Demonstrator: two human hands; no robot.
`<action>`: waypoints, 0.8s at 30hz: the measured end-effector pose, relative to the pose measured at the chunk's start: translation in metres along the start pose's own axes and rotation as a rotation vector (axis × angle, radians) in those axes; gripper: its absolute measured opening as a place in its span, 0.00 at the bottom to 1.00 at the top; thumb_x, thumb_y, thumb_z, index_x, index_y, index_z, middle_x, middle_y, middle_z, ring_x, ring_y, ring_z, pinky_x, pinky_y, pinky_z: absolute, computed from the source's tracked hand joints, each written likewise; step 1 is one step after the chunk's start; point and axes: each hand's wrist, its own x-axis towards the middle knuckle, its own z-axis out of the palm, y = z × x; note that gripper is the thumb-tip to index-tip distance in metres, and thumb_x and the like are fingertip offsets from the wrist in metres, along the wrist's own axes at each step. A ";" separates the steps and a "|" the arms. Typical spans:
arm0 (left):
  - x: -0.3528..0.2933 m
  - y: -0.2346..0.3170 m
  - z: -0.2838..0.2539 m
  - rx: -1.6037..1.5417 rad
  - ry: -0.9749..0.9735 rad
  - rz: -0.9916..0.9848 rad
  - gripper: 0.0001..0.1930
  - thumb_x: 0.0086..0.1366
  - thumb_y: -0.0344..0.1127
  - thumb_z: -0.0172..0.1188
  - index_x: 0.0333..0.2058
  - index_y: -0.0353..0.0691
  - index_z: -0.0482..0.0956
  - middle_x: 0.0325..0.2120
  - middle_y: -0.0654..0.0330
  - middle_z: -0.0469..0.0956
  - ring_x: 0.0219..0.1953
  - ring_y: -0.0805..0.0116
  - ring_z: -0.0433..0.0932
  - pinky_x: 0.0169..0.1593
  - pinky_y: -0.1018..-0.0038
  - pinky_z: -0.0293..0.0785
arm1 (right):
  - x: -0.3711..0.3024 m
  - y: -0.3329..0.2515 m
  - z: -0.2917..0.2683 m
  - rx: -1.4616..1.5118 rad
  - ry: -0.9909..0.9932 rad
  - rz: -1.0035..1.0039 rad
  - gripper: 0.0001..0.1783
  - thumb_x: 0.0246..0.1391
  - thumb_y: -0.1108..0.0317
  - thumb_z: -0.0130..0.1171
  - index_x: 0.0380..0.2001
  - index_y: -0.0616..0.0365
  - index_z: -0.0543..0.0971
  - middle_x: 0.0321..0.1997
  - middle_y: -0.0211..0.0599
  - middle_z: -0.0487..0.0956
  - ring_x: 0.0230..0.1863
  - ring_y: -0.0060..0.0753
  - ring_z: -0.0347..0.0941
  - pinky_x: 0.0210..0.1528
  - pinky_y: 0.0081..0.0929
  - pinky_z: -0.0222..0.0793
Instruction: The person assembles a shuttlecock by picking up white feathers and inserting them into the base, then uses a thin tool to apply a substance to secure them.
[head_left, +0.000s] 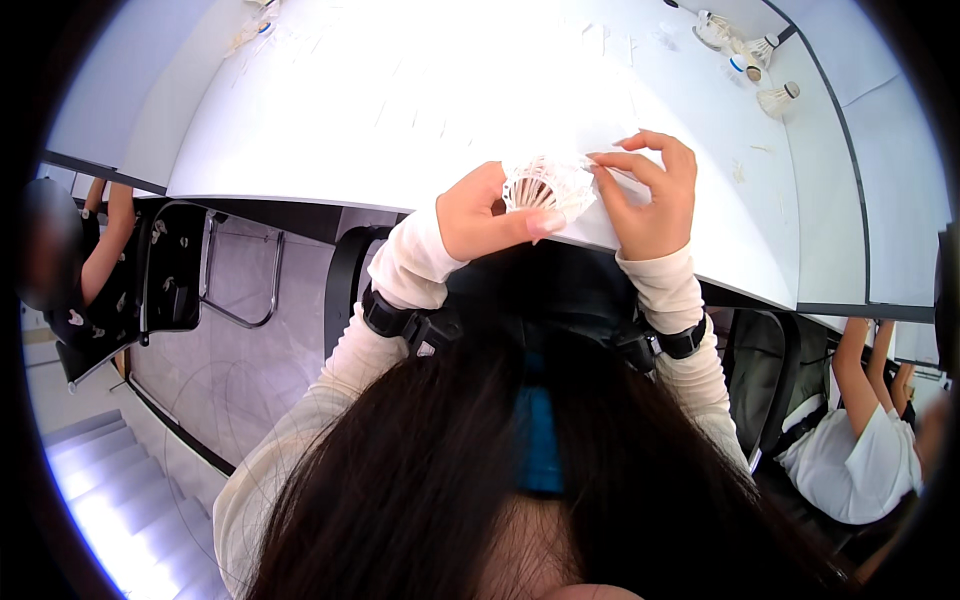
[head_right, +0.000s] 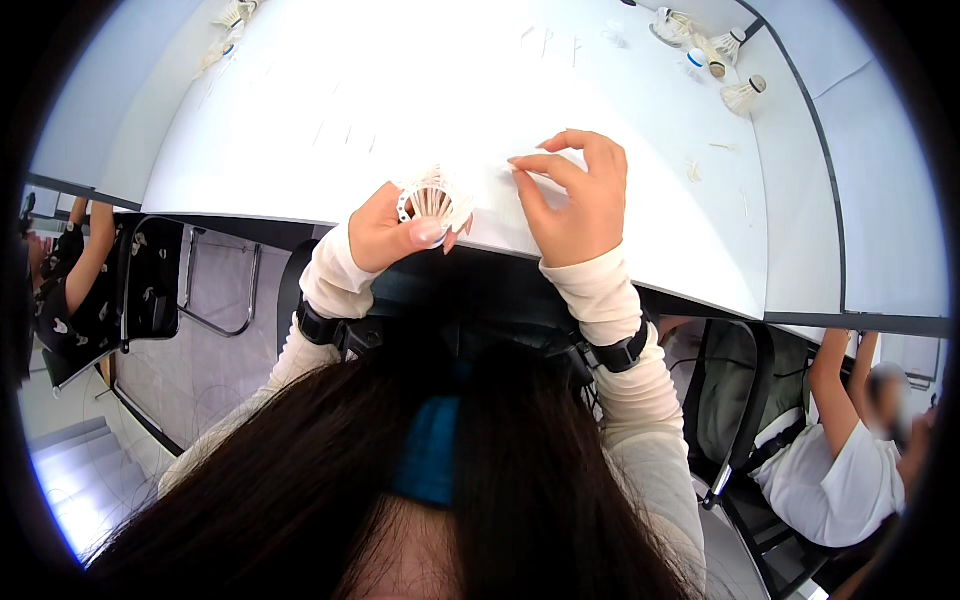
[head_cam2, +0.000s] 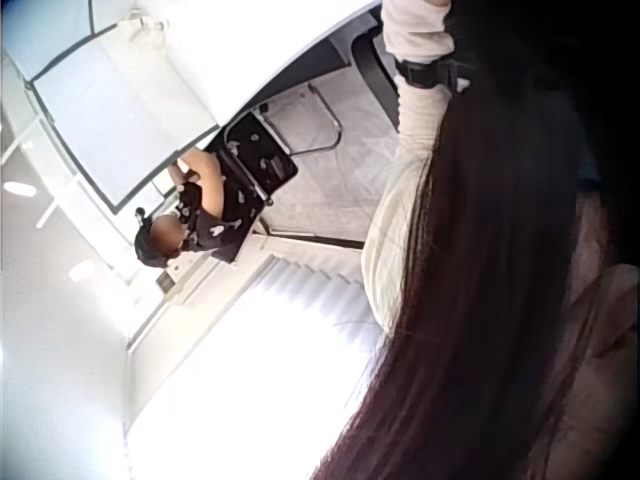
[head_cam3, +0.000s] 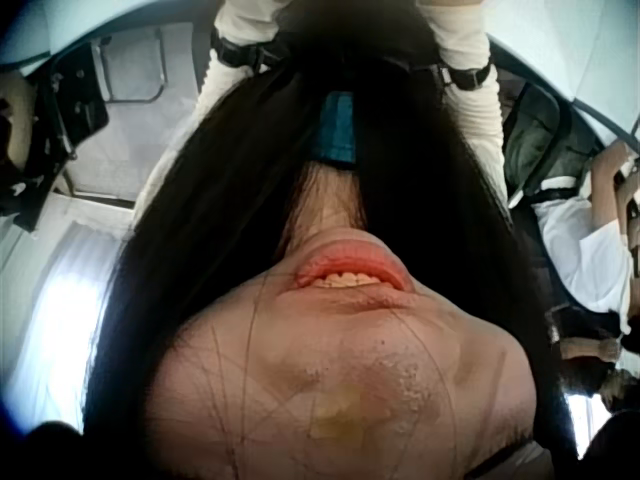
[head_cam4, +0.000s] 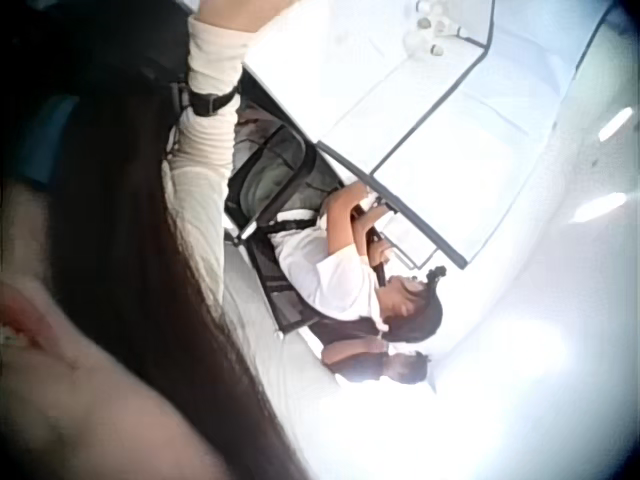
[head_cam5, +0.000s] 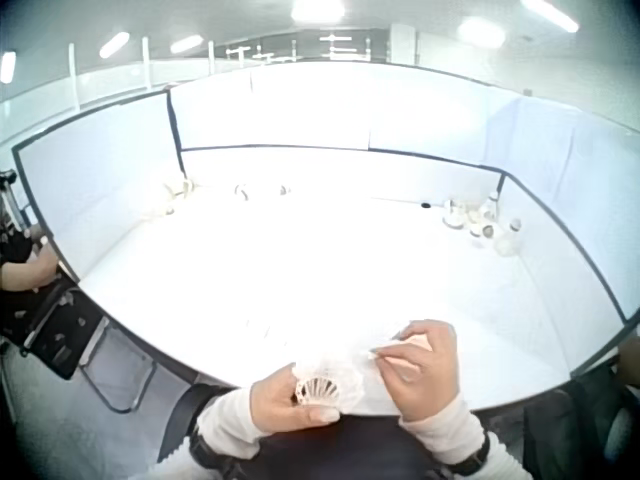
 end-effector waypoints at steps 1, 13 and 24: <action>0.000 0.003 0.001 0.040 0.004 -0.004 0.20 0.64 0.45 0.62 0.48 0.37 0.74 0.30 0.62 0.77 0.32 0.75 0.73 0.38 0.77 0.70 | 0.001 -0.001 -0.002 -0.001 0.002 0.038 0.09 0.40 0.75 0.67 0.29 0.51 0.85 0.39 0.33 0.77 0.48 0.42 0.69 0.51 0.35 0.65; 0.000 0.006 0.003 -0.068 0.013 -0.120 0.15 0.60 0.35 0.68 0.42 0.37 0.75 0.29 0.63 0.78 0.29 0.75 0.77 0.36 0.77 0.73 | -0.001 0.007 -0.003 0.693 0.041 0.337 0.05 0.51 0.77 0.64 0.34 0.60 0.83 0.36 0.33 0.83 0.39 0.25 0.76 0.43 0.22 0.68; 0.008 0.004 0.003 0.151 -0.012 0.039 0.14 0.59 0.34 0.65 0.42 0.35 0.77 0.40 0.55 0.82 0.43 0.67 0.80 0.48 0.73 0.75 | -0.005 -0.002 -0.006 0.653 0.060 0.322 0.05 0.58 0.73 0.62 0.34 0.65 0.81 0.32 0.39 0.83 0.31 0.24 0.78 0.38 0.20 0.71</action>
